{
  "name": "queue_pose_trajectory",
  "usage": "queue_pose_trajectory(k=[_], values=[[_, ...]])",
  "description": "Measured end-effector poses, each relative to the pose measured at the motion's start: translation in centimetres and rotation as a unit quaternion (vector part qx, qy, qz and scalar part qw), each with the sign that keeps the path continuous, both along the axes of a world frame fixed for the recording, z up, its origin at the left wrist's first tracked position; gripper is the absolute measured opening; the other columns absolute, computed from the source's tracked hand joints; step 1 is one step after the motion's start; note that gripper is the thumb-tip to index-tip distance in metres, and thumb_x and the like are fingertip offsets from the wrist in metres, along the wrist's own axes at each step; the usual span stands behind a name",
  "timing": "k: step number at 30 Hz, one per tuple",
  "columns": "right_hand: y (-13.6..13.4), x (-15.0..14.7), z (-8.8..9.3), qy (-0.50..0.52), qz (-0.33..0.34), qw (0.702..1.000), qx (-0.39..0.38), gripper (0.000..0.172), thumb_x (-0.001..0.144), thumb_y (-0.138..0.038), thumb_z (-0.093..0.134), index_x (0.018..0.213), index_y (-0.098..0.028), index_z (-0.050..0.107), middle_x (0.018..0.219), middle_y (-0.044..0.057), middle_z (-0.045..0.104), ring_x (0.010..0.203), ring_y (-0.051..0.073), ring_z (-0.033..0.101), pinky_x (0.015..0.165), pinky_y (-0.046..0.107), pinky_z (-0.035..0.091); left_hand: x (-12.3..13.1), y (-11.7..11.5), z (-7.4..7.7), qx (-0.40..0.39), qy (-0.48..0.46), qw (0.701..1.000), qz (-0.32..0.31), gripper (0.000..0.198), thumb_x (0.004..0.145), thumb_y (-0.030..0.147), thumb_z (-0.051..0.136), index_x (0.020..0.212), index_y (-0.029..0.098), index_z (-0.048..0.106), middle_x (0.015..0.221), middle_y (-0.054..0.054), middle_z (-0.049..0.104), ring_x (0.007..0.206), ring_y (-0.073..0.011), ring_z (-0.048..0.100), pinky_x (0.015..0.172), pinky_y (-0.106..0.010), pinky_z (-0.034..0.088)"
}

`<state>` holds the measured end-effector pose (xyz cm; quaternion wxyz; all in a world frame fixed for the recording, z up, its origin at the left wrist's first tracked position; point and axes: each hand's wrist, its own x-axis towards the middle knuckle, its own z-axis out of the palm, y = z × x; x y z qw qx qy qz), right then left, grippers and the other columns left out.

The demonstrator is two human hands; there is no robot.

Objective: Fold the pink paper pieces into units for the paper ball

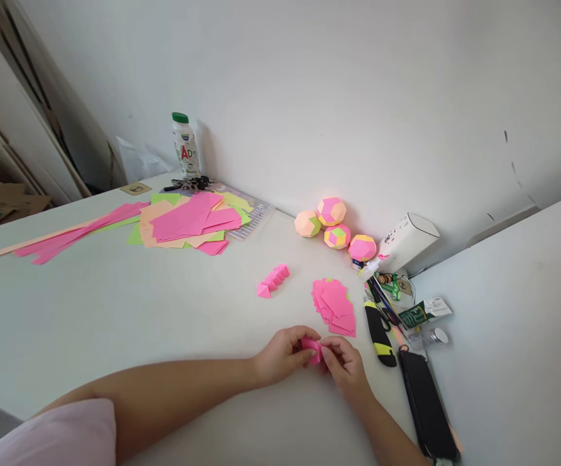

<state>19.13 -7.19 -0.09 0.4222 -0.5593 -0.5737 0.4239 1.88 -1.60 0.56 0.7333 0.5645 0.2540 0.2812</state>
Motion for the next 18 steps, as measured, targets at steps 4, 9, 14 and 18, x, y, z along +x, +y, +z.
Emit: queue_pose_trajectory(k=[4, 9, 14, 18], values=[[0.06, 0.05, -0.27, -0.002, -0.006, 1.000, 0.001, 0.020, 0.084, -0.037, 0.056, 0.089, -0.018, 0.059, 0.061, 0.000, 0.059, 0.051, 0.013, 0.054, 0.048, 0.023, 0.045, 0.05, 0.04, -0.36, 0.002, -0.006, 1.000, -0.006, 0.017, 0.077, 0.020, 0.054, 0.093, 0.016, 0.058, 0.077, -0.003, 0.063, 0.075, -0.0149, 0.060, 0.067, -0.028, 0.046], [0.04, 0.06, -0.32, -0.005, -0.006, 1.000, 0.001, 0.022, 0.083, -0.038, 0.056, 0.089, -0.017, 0.060, 0.059, 0.000, 0.059, 0.050, 0.013, 0.055, 0.047, 0.024, 0.046, 0.04, 0.06, -0.60, 0.000, 0.013, 1.000, -0.002, 0.018, 0.076, 0.018, 0.054, 0.094, 0.016, 0.058, 0.074, -0.001, 0.061, 0.066, -0.0116, 0.055, 0.062, -0.025, 0.044], [0.03, 0.05, -0.22, 0.004, 0.002, 1.000, -0.003, 0.021, 0.083, -0.037, 0.057, 0.090, -0.018, 0.060, 0.059, 0.000, 0.061, 0.049, 0.013, 0.055, 0.048, 0.024, 0.046, 0.02, 0.04, -0.70, 0.001, 0.012, 1.000, -0.001, 0.018, 0.077, 0.021, 0.055, 0.094, 0.016, 0.058, 0.073, -0.001, 0.060, 0.066, -0.0114, 0.054, 0.061, -0.024, 0.044], [0.08, 0.00, -0.19, 0.002, 0.007, 1.000, -0.004, 0.020, 0.083, -0.037, 0.056, 0.090, -0.018, 0.059, 0.059, 0.001, 0.062, 0.048, 0.013, 0.054, 0.047, 0.024, 0.045, 0.00, 0.06, -0.68, 0.004, 0.019, 1.000, -0.001, 0.019, 0.077, 0.022, 0.056, 0.094, 0.016, 0.059, 0.073, -0.001, 0.061, 0.067, -0.0120, 0.055, 0.061, -0.025, 0.045]])
